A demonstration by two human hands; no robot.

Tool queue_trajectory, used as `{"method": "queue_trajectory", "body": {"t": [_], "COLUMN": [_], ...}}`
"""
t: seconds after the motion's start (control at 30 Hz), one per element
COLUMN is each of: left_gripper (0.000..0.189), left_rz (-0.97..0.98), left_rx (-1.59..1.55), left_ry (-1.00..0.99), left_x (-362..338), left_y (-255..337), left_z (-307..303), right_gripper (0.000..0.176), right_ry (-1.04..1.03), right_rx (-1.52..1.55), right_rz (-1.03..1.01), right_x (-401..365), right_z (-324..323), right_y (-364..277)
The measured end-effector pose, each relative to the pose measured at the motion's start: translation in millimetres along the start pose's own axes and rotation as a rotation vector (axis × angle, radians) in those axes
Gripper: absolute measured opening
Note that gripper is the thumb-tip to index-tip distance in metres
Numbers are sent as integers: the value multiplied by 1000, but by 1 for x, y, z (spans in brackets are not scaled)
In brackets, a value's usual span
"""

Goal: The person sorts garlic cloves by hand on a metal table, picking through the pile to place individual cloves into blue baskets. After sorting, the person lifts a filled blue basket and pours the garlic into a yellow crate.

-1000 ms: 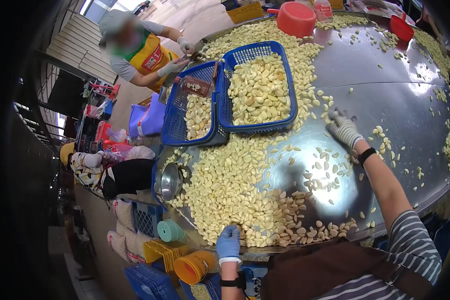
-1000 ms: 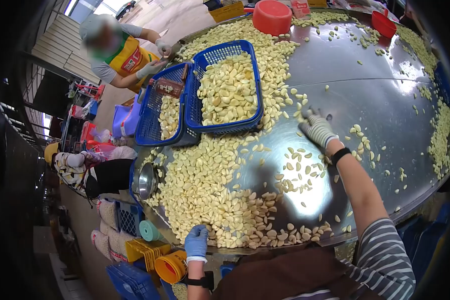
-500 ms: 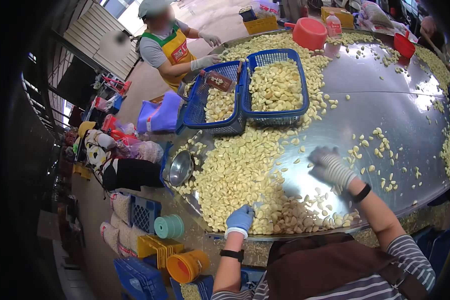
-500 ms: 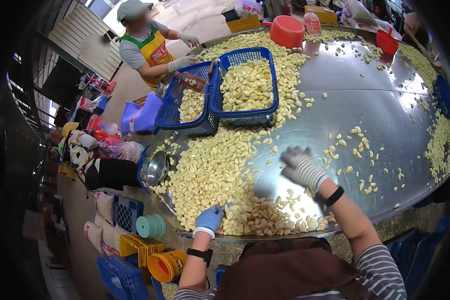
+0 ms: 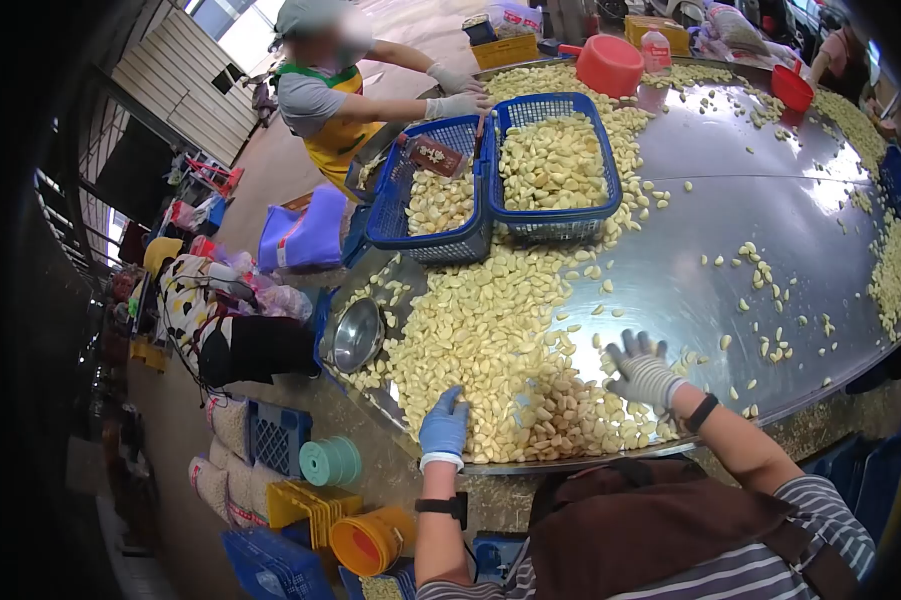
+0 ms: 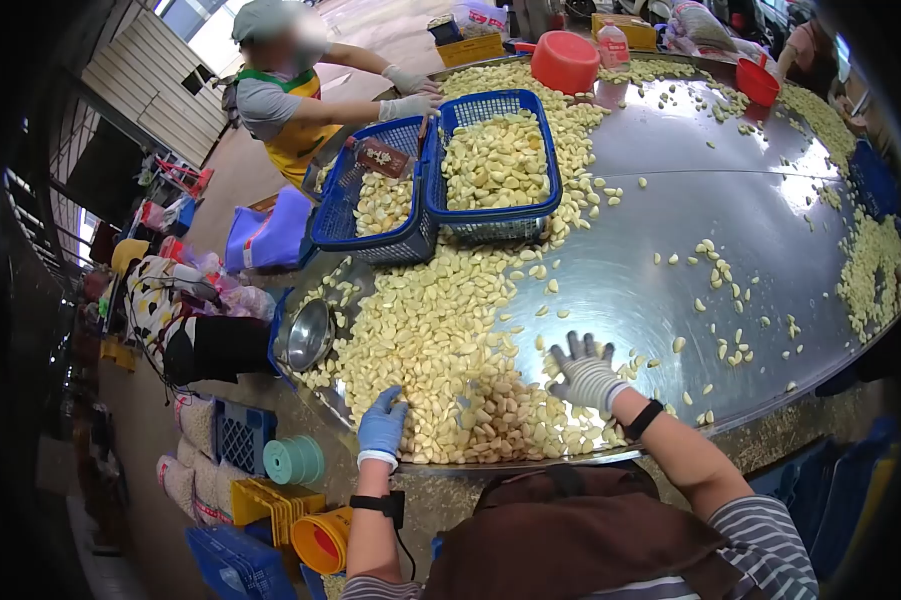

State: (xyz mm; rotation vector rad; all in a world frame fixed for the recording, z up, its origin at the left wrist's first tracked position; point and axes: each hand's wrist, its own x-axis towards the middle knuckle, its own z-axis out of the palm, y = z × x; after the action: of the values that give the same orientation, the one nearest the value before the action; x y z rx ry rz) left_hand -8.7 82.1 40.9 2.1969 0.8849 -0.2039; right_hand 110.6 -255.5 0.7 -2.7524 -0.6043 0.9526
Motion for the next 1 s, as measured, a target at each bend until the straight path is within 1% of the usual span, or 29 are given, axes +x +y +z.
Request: {"method": "queue_trajectory", "body": {"t": [0.03,0.07,0.1,0.13,0.17,0.2,0.23,0.3,0.33,0.37,0.43,0.47,0.5,0.53,0.6,0.63,0.67,0.7,0.73,0.77,0.8,0.83,0.87,0.9,0.93,0.97,1.0], "left_gripper": [40,45,45,44,43,43,42,41,41,41,41,37,37,36,35,36,36,37,37,34,31,31,30,29,27,27,26], "left_rz": [118,145,177,172,168,180,205,155,130,130,191,140,150,302,591,729,767,807,815,829,841,847,867,884,890,896,785], "left_rx": [122,250,248,322,399,374,394,509,407,409,262,113,113,163,261,317,398,480,477,579,682,677,742,812,785,790,772], "left_ry": [-18,-69,-97,-137,-171,-160,-98,-25,-34,-33,10,-73,-86,-139,-218,-248,-278,-305,-306,-321,-337,-342,-337,-332,-318,-319,-300], "left_x": [13,23,33,44,55,73,76,85,89,95,111,90,81,71,56,50,47,49,58,72,76,78,82,82,81,82,84], "left_y": [-6,-7,-5,-6,-8,-22,-20,-13,-12,-20,-33,-5,12,26,59,78,97,111,116,118,123,124,125,125,122,119,119], "left_z": [4,8,9,8,6,9,5,-7,-16,-21,-25,-33,-24,-11,26,46,66,84,104,126,136,142,149,150,147,145,144], "right_gripper": [86,84,80,76,71,70,69,63,61,59,60,60,60,61,54,54,52,52,52,51,46,42,42,37,33,33,30], "right_ry": [-53,-73,-116,-61,-119,-74,-37,-30,-26,-21,165,169,38,-94,-106,-97,-129,-71,-34,-104,-80,-58,-58,-121,-182,-178,-68], "right_rx": [-11,63,64,69,55,101,145,537,498,454,163,163,151,137,0,10,60,66,-37,11,-17,-45,-47,-19,12,17,35], "right_rz": [-101,-181,-277,-330,-357,-428,-511,-398,-174,48,204,215,303,390,285,164,218,59,24,91,100,110,118,56,-9,-7,27], "right_x": [0,-5,-16,-15,-39,-40,-43,-49,-65,-85,-95,-99,-107,-114,-102,-90,-86,-80,-77,-79,-79,-80,-78,-75,-73,-68,-61], "right_z": [9,15,9,28,1,5,11,6,-20,-41,-16,-15,-12,-8,11,31,22,29,39,30,31,34,31,26,18,8,-10], "right_y": [-20,-37,-53,-58,-70,-61,-51,-17,-9,-1,56,53,49,44,16,13,-13,-23,-30,-43,-46,-46,-43,-40,-39,-41,-50]}}
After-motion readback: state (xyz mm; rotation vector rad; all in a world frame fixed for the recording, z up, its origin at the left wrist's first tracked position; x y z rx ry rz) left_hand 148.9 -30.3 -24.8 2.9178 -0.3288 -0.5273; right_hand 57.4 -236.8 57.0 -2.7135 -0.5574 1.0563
